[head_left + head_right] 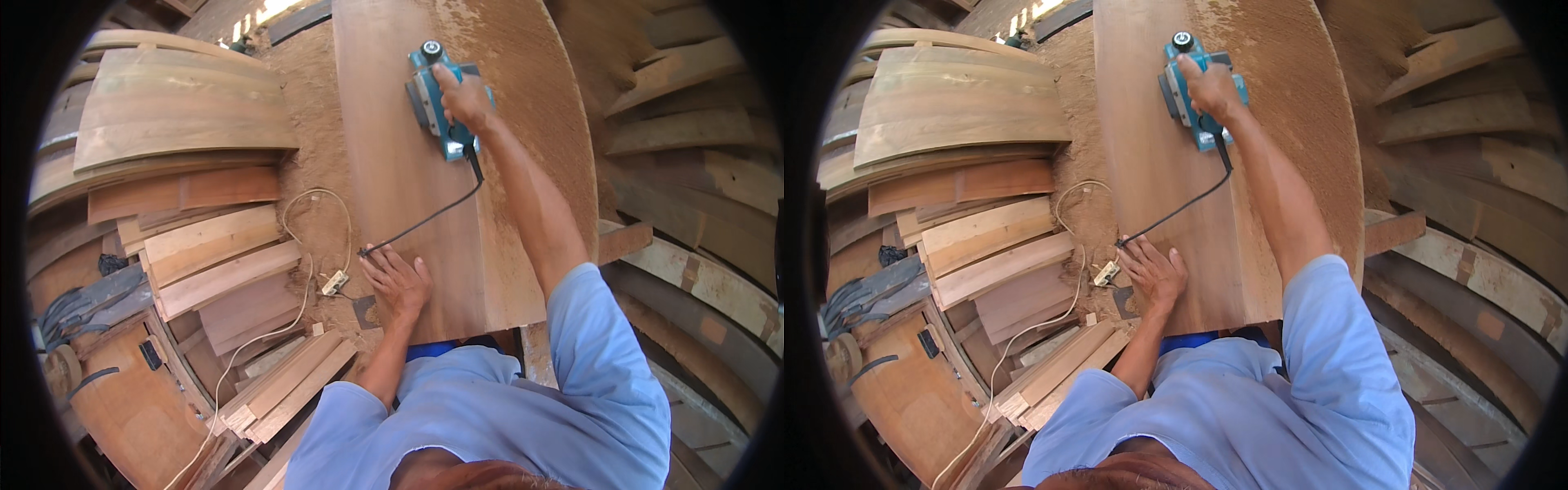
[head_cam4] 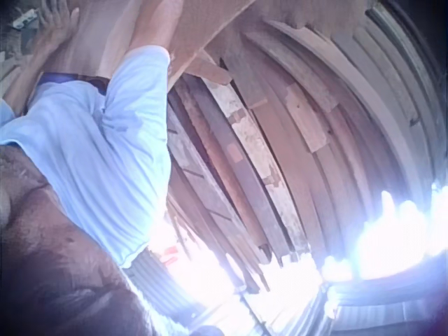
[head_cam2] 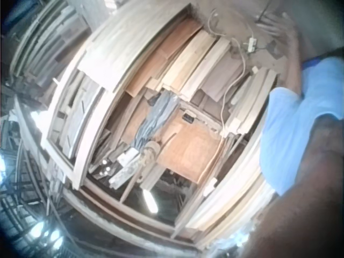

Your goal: The person positions a large wooden board on a workbench, flips it over several times to inspect different sides, and then uses an electric planer to sand the surface of the wood.

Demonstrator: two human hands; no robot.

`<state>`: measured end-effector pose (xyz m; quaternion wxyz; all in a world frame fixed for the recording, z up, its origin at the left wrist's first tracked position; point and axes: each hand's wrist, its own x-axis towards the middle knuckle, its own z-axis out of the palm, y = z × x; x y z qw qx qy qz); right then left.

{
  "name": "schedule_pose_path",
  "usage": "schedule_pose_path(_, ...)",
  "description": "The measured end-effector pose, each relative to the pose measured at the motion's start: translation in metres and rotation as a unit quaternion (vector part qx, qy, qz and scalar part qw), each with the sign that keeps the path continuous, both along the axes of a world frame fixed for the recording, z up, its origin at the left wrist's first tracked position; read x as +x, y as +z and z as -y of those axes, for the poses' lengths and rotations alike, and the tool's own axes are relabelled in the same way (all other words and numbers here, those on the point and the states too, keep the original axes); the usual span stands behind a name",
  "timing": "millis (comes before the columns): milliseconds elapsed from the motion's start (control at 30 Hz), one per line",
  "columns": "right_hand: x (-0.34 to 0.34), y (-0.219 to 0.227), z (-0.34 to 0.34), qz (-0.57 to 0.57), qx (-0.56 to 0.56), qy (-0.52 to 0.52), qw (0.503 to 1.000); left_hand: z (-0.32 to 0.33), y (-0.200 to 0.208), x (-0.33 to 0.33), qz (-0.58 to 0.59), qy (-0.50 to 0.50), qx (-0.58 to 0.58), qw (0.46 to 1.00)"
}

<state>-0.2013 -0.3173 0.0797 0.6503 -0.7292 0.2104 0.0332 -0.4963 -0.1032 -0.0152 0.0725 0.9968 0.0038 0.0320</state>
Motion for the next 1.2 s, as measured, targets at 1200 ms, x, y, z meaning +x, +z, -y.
schedule_pose_path(1200, -0.399, -0.006, -0.003, -0.036, -0.074, 0.105, 0.991, -0.052, -0.004, -0.051, -0.067, -0.017, -0.104, 0.992)
